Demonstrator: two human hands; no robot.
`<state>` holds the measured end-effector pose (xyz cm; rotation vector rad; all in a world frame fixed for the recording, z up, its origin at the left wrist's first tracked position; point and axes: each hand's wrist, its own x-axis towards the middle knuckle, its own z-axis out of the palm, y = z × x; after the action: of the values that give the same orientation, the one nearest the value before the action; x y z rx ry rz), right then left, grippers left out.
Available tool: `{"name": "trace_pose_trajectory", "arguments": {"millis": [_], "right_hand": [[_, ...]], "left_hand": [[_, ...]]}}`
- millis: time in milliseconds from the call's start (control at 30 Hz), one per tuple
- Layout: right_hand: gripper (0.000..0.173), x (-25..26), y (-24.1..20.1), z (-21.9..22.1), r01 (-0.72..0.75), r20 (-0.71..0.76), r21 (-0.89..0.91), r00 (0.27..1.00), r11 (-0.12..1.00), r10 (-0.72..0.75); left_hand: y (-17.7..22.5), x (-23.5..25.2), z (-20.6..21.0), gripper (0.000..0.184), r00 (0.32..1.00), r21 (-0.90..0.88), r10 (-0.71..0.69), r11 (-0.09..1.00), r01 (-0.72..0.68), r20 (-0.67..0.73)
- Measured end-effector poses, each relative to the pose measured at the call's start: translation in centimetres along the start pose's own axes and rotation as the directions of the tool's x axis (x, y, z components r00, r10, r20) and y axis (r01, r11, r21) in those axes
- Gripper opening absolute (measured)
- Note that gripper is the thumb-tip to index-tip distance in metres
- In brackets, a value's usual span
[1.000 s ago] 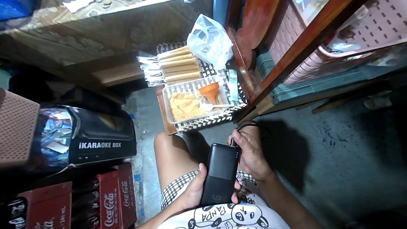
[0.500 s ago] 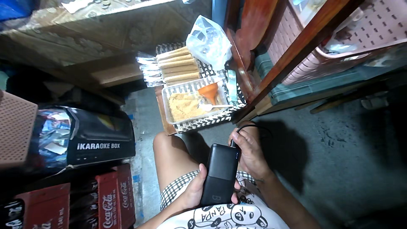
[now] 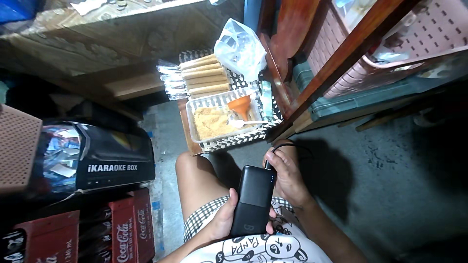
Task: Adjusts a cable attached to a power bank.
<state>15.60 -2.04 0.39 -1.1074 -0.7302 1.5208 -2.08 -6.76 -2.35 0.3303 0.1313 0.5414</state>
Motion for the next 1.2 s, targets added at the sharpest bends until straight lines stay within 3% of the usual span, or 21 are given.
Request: {"name": "trace_pose_trajectory", "arguments": {"millis": [1200], "right_hand": [[0.029, 0.35, 0.36, -0.28, 0.048, 0.034, 0.058, 0.998, 0.997, -0.05]], "left_hand": [[0.19, 0.04, 0.25, 0.076, 1.0, 0.051, -0.007, 0.999, 0.007, 0.014]]}}
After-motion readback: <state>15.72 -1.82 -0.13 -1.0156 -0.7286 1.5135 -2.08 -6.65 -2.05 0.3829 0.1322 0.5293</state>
